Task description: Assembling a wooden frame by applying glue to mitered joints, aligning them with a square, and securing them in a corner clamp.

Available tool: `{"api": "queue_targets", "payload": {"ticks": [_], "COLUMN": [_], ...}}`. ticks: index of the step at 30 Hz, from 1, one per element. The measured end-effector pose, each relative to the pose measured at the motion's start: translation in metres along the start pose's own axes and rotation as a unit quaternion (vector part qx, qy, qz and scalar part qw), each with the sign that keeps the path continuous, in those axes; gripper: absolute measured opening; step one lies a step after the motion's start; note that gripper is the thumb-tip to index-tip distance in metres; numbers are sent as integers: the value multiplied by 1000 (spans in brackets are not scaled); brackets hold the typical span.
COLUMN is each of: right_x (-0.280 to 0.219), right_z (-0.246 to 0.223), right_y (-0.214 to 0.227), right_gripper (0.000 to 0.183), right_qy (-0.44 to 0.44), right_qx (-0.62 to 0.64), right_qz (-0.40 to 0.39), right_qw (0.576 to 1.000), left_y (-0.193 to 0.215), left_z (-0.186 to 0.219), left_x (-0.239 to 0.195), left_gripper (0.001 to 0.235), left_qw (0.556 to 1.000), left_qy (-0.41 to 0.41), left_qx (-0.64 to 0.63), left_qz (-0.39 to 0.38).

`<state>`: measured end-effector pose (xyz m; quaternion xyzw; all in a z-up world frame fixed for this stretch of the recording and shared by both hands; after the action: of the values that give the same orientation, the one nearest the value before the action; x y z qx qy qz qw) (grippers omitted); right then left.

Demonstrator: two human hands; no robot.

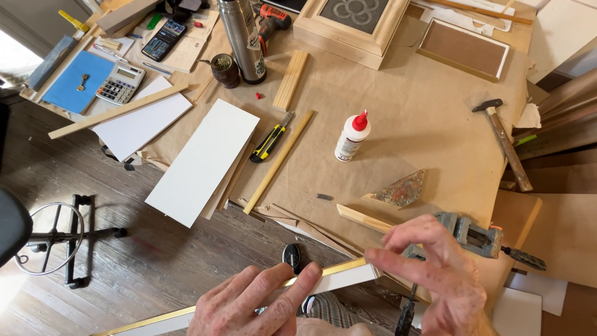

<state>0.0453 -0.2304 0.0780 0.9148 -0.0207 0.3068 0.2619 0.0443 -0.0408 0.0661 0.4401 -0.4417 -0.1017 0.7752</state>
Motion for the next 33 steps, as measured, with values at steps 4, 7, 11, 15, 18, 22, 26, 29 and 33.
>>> {"api": "queue_targets", "payload": {"ticks": [4,7,11,15,18,22,26,29,33], "right_x": [5,5,-2,-61,-3,-10,-9,-4,-1], "right_z": [-6,-9,2,132,0,-11,-9,-13,-6], "right_y": [5,5,7,6,7,8,11,14,14], "right_gripper": [85,85,88,23,33,21,57,37,13], "right_qy": [-12,3,-5,-189,-10,-57,-41,-22,-18], "right_qx": [3,2,13,206,37,21,42,62,84], "right_qz": [31,32,51,-17,53,25,37,38,87], "right_qw": [999,999,999,960,998,998,998,997,992], "left_y": [2,2,2,5,4,2,3,5,6], "left_z": [0,1,2,1,0,0,2,1,2], "left_x": [2,3,1,4,2,0,0,4,1], "left_gripper": [46,45,44,41,39,37,38,39,38], "left_qw": [1000,1000,1000,1000,999,999,999,999,999], "left_qy": [10,-2,0,6,9,-11,-6,-3,7], "left_qx": [-1,-1,-5,-15,-32,-27,-30,-31,-31], "left_qz": [5,8,1,5,-20,-16,-10,-10,-15]}}
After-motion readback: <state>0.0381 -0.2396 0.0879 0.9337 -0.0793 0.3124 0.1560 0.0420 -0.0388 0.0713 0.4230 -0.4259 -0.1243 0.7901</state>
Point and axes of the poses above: each hand's wrist, its own x-axis towards the middle knuckle, its own y-axis out of the back of the hand, z = x × y, the point moved 10 cm from there along x, towards the middle knuckle, and after that the axes turned 3 degrees about z, right-handed, at the moved point
